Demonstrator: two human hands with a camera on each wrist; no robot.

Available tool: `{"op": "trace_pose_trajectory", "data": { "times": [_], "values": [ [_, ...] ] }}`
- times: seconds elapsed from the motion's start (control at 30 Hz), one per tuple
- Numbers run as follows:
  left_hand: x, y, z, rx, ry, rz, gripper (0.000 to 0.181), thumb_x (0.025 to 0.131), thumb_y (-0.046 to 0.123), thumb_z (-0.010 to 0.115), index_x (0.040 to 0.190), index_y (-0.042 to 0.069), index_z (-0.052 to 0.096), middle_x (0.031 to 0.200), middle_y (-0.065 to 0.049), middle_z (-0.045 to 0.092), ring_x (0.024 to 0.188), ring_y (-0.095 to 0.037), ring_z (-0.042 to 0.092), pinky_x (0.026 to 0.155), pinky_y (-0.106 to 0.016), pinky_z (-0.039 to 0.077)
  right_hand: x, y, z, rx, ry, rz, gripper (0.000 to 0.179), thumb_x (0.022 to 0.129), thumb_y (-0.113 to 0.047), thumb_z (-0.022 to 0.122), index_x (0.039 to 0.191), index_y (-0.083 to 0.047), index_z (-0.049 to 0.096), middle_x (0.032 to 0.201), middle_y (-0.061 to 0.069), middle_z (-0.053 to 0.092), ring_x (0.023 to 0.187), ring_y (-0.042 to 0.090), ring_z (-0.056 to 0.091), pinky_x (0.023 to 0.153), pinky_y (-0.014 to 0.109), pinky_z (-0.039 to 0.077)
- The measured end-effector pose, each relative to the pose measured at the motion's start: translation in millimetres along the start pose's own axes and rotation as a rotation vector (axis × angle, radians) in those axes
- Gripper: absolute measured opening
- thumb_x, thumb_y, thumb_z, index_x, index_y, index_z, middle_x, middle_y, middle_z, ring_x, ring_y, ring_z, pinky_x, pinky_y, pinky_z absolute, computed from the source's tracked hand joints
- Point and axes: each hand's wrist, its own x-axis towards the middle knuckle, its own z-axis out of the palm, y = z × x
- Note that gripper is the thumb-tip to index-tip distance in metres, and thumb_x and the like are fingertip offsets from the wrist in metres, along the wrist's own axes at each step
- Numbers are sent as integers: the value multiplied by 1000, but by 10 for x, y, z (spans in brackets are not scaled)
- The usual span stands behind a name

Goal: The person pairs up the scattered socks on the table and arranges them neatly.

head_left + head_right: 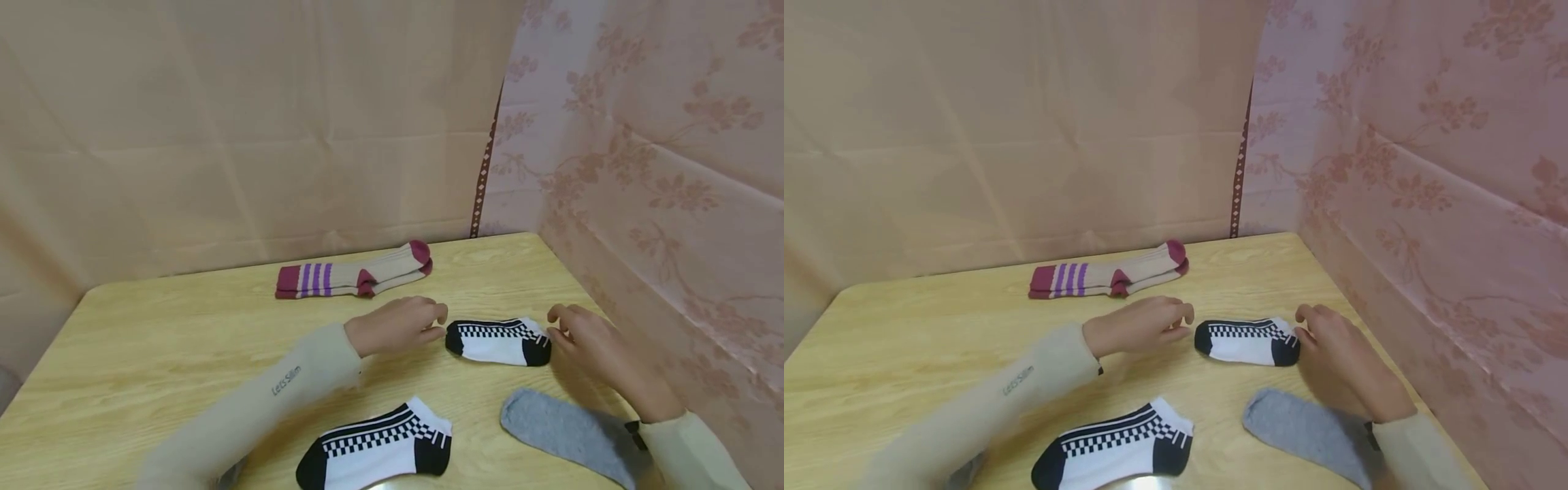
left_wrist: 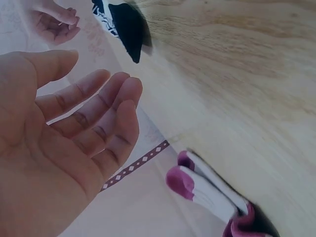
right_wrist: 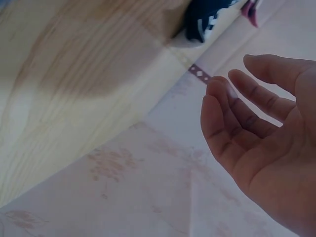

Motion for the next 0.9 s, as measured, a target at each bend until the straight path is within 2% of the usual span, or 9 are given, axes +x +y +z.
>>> {"op": "trace_pose_trajectory", "data": {
  "times": [0.13,0.3,0.43,0.57,0.73,0.9],
  "values": [
    [131,-30,50,-15,5,6,15,102,25,58,102,12,65,85,5,61,74,-7,54,69,-21,45,45,67,35,-6,-2,-7,26,85,-6,74,105,-2,58,78,8,61,67,23,59,57,41,47],
    [278,-39,123,-10,-23,-26,19,102,27,57,110,11,63,84,5,61,73,-7,56,67,-21,46,119,124,73,14,-110,37,33,92,-12,70,117,-2,51,82,15,62,73,28,62,61,46,50],
    [362,-32,203,-22,-59,-44,18,103,26,57,112,12,60,81,5,59,69,-8,53,62,-21,42,178,175,152,54,-190,49,27,93,-11,67,112,-2,50,73,5,53,65,19,51,58,37,43],
    [423,-10,276,-54,-85,-42,9,102,22,58,105,14,58,78,5,56,67,-7,50,59,-20,39,195,209,244,77,-197,12,22,92,-7,67,106,-5,50,67,-1,45,60,13,42,55,31,37],
    [453,1,307,-86,-104,-36,4,99,15,62,99,13,58,82,4,57,71,-8,51,63,-19,40,210,189,302,85,-192,-45,19,90,-1,68,98,-9,53,67,-3,46,61,11,42,55,30,37],
    [457,-41,317,-117,-131,-25,5,96,5,62,97,10,60,83,3,57,74,-9,51,66,-18,42,267,110,348,32,-200,-107,24,84,10,64,86,-11,53,71,-3,47,66,14,46,60,35,42]
  ]
}}
